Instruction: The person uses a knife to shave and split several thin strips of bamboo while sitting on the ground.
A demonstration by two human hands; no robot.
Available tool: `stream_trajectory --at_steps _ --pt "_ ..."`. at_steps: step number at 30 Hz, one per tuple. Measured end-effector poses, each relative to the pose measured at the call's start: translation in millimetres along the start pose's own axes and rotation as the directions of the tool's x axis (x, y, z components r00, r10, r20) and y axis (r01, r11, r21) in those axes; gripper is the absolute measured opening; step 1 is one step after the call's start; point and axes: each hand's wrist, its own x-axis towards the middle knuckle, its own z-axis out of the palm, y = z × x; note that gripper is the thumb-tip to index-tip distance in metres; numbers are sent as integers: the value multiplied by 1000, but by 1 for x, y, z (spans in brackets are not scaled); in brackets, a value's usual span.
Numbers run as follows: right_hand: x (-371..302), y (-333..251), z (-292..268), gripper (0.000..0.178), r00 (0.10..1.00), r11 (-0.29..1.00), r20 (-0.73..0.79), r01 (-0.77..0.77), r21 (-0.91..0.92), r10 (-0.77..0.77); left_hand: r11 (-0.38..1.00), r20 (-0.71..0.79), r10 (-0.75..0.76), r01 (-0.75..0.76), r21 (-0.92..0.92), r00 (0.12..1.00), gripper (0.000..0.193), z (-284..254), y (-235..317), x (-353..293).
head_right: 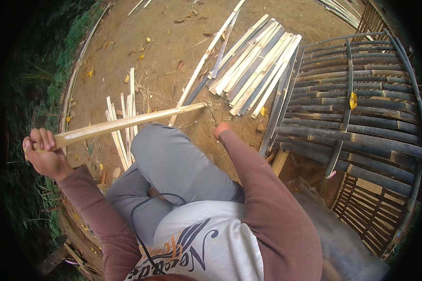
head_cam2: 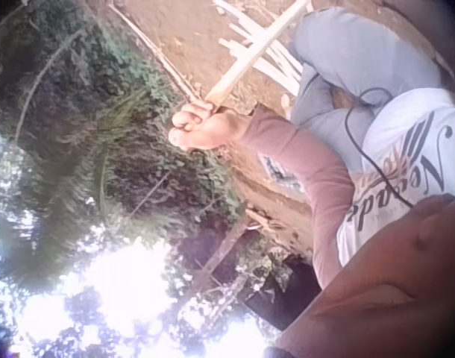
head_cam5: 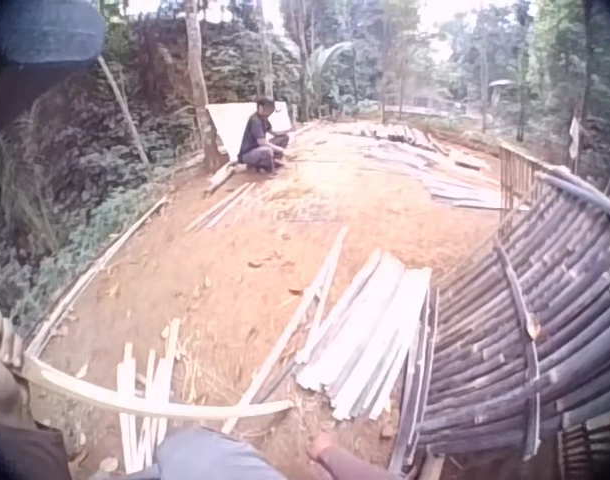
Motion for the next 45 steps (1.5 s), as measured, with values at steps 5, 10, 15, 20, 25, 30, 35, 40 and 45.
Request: stream_trajectory --at_steps 5,10,15,20,25,30,35,40,45 --pt "-58 -50 -18 34 982 904 -83 191 382 -172 1000 39 3 -3 8 999 24 -12 -5 -3" --pt "-41 -36 -6 31 979 970 -78 200 136 -190 1000 50 -5 5 -7 999 24 -4 -4 0" --pt "-48 -59 -40 33 984 912 -111 170 374 -138 1000 30 6 -6 27 1000 25 -9 0 -4" --pt "-30 -37 -25 34 984 968 -4 174 179 -176 1000 55 -2 3 -8 998 24 -2 -2 1" --pt "-43 -58 -30 32 985 928 12 160 338 -174 1000 62 3 -3 -9 998 23 -5 -2 -5" --pt "-38 -70 -25 31 990 957 -33 142 252 -138 1000 74 5 -3 -28 997 23 -9 -2 -2" --pt "-32 -56 -15 34 978 967 37 196 164 -204 1000 72 9 -7 -23 997 23 -10 -3 -4" --pt "-29 -63 -11 34 990 935 -52 140 327 -130 1000 39 -4 5 -15 999 24 -20 -1 -6" --pt "-41 -68 -21 34 989 983 34 139 122 -144 1000 35 -17 18 -24 999 23 -13 -2 -6"
